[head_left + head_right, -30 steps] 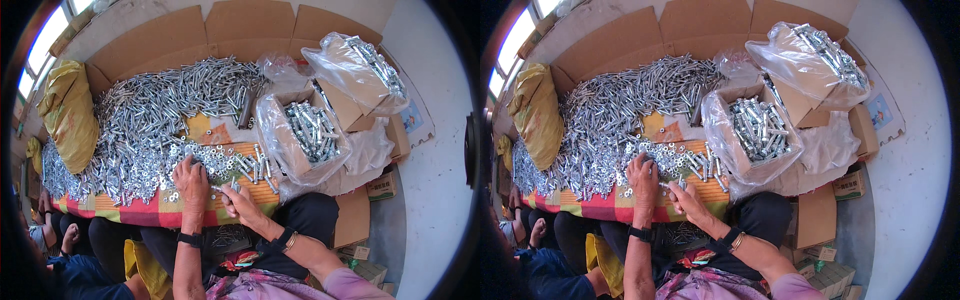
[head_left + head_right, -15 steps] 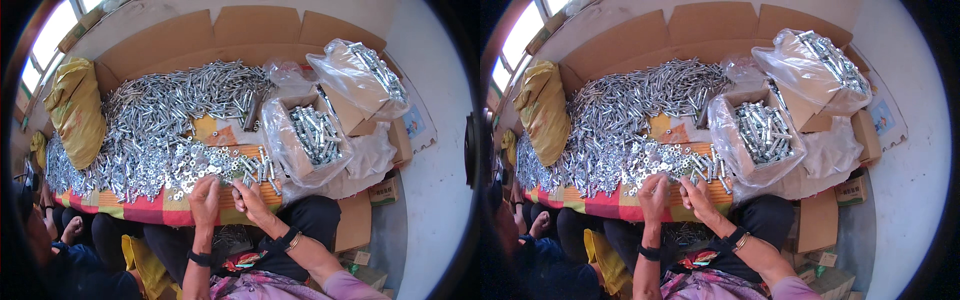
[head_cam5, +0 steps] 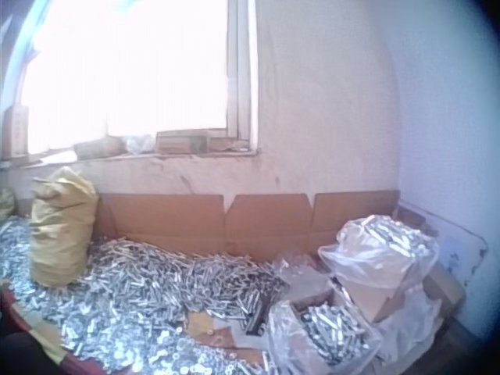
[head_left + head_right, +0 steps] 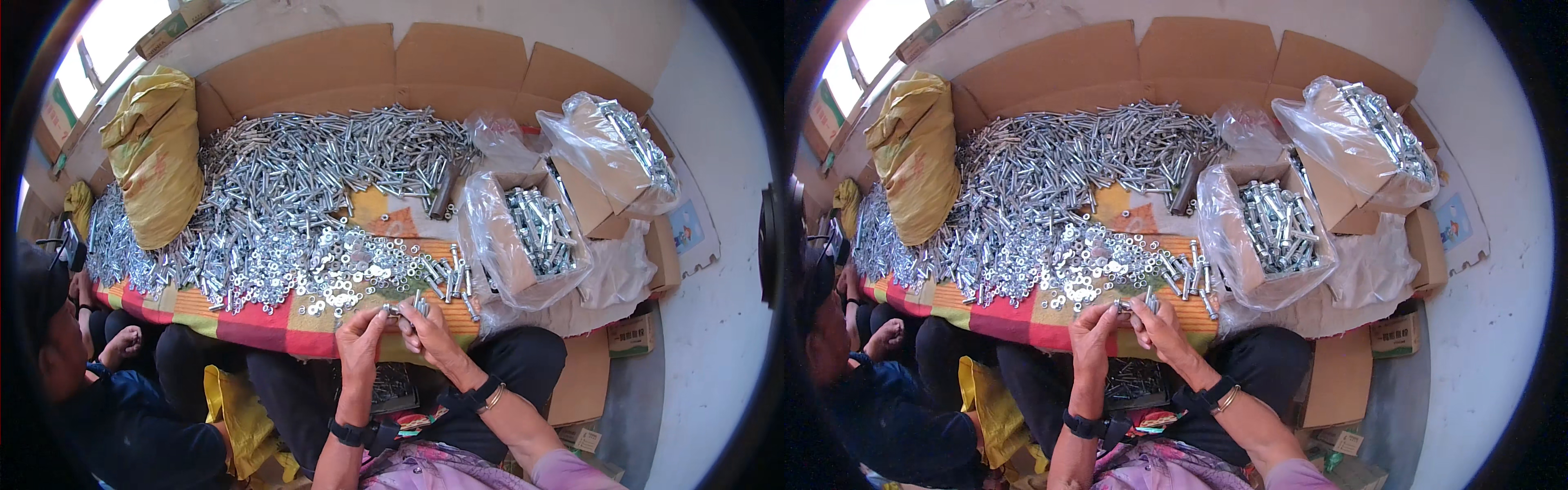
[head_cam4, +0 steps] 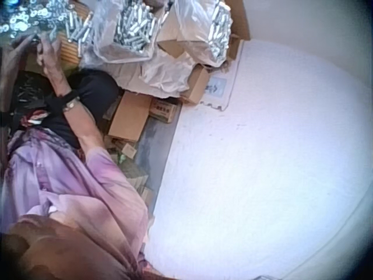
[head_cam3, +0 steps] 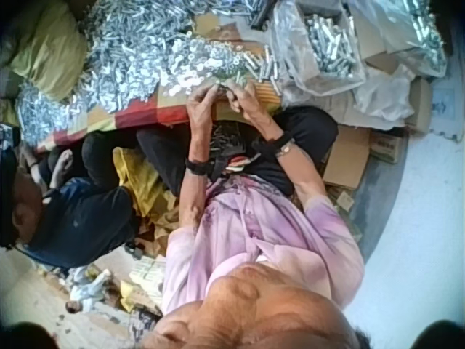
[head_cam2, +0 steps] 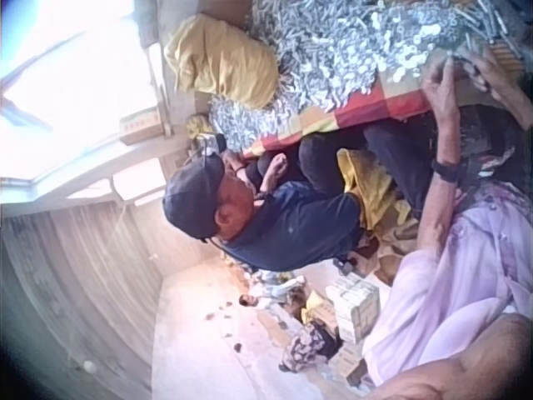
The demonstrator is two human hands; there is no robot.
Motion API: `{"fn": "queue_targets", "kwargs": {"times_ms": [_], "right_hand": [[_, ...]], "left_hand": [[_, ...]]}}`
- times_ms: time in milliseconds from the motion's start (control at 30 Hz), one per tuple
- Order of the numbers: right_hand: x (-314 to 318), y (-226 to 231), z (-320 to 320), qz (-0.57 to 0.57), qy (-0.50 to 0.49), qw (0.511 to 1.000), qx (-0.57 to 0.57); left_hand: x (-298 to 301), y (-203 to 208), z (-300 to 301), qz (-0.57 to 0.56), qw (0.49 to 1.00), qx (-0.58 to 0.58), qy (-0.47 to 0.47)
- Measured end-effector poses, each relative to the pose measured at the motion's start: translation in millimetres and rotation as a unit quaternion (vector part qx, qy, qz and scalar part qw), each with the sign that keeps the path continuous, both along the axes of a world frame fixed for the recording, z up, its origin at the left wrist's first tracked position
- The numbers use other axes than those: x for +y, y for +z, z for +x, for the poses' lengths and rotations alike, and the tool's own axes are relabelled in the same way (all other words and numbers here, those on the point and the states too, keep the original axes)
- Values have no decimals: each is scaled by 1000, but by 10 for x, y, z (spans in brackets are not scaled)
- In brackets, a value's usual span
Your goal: Sorting and assembling metal bolts and washers from a large pile into smaller groups.
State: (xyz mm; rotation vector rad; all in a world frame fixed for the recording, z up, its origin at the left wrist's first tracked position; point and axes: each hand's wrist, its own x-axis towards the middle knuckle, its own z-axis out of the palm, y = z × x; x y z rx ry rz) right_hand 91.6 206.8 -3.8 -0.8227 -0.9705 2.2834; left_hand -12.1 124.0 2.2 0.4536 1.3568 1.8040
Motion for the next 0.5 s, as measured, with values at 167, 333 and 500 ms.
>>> {"fn": "queue_targets", "kwargs": {"times_ms": [167, 333, 500], "right_hand": [[-108, -42, 55, 37, 1, 999, -18], [-172, -35, 113, 101, -17, 991, -82], [-129, -39, 75, 561, -100, 804, -168]], "left_hand": [[-80, -82, 28, 17, 1000, -5, -5], [-146, -58, 42, 9, 1000, -20, -4], [-208, -82, 38, 24, 999, -36, -34]]}}
